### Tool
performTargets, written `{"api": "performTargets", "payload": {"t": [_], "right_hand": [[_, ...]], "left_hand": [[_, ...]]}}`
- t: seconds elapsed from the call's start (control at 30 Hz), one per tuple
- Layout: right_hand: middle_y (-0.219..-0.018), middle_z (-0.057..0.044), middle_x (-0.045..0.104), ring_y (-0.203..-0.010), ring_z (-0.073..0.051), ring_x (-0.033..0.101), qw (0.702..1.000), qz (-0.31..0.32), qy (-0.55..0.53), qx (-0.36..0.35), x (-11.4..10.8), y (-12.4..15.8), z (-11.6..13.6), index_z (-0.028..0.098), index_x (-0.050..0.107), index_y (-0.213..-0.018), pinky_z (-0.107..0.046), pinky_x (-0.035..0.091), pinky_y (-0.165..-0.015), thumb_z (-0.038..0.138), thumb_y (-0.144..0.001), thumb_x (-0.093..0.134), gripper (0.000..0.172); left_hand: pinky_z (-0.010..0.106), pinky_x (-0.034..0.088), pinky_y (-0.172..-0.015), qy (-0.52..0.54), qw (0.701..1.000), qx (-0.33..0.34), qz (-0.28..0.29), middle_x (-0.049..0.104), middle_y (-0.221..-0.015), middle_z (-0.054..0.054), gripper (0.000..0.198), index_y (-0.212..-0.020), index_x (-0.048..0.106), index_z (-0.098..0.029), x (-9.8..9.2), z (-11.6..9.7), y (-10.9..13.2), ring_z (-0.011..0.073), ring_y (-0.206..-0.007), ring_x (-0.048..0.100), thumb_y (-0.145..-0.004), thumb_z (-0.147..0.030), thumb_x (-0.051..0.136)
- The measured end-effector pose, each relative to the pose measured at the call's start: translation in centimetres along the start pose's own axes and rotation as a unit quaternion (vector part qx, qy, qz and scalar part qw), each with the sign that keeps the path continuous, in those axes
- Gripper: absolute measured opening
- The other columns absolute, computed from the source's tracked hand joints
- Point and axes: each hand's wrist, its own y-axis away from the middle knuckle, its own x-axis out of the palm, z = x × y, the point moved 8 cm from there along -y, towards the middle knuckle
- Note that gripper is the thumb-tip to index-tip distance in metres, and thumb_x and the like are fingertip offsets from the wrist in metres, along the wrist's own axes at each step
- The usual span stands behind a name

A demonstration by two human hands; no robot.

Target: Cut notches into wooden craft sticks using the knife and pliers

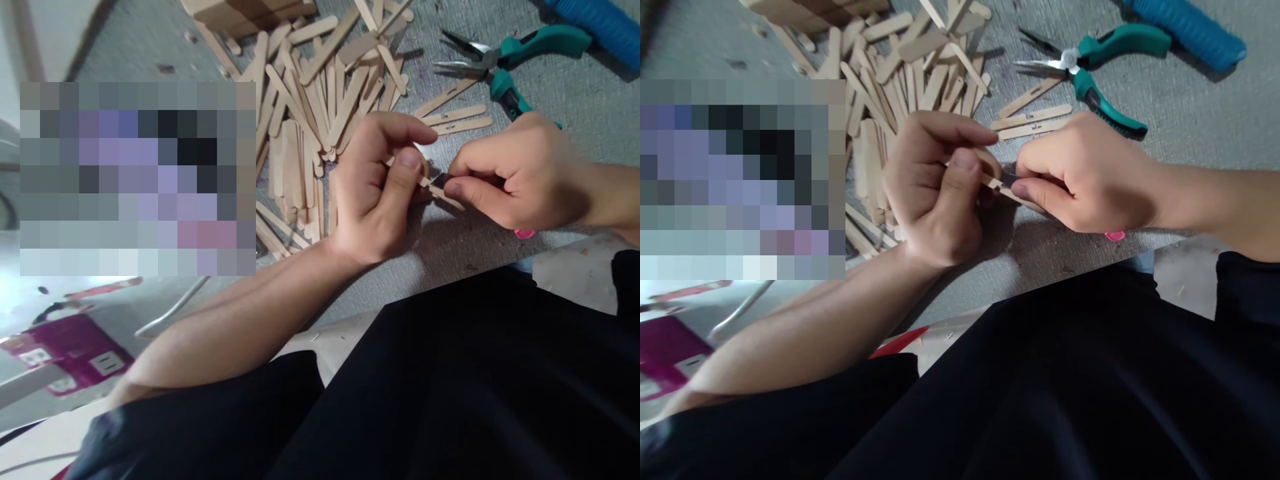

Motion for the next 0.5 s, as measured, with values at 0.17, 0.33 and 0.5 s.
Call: {"api": "performTargets", "payload": {"t": [0.17,0.33,0.5], "right_hand": [[-0.062,0.004,0.050,-0.068,-0.017,0.052,0.999,-0.033,0.028,0.031,-0.2,0.3,-0.3,0.026,0.067,-0.085,-0.037,0.044,-0.073,0.035,-0.113,0.059,0.030],[-0.067,-0.001,0.054,-0.071,-0.021,0.051,0.987,-0.032,0.152,0.047,-0.2,1.0,-0.2,0.025,0.073,-0.097,-0.041,0.038,-0.075,0.042,-0.122,0.044,0.043],[-0.072,-0.004,0.064,-0.069,-0.022,0.057,0.972,-0.028,0.231,0.015,0.5,1.5,-0.3,0.023,0.081,-0.110,-0.042,0.038,-0.071,0.041,-0.124,0.034,0.052]], "left_hand": [[0.038,0.061,-0.059,0.113,0.993,-0.002,0.034,0.082,-0.111,0.001,0.066,-0.162,0.052,-0.050,1.2,0.8,0.0,0.0205,-0.075,0.079,-0.108,-0.085,0.067],[0.036,0.072,-0.071,0.110,0.990,-0.002,0.094,0.086,-0.104,0.002,0.052,-0.152,0.067,-0.037,1.3,0.0,0.0,0.0216,-0.087,0.088,-0.109,-0.062,0.082],[0.036,0.075,-0.079,0.088,0.990,-0.044,0.104,0.086,-0.102,0.002,0.035,-0.135,0.075,-0.031,1.2,-0.2,-0.3,0.0196,-0.089,0.088,-0.111,-0.055,0.083]]}}
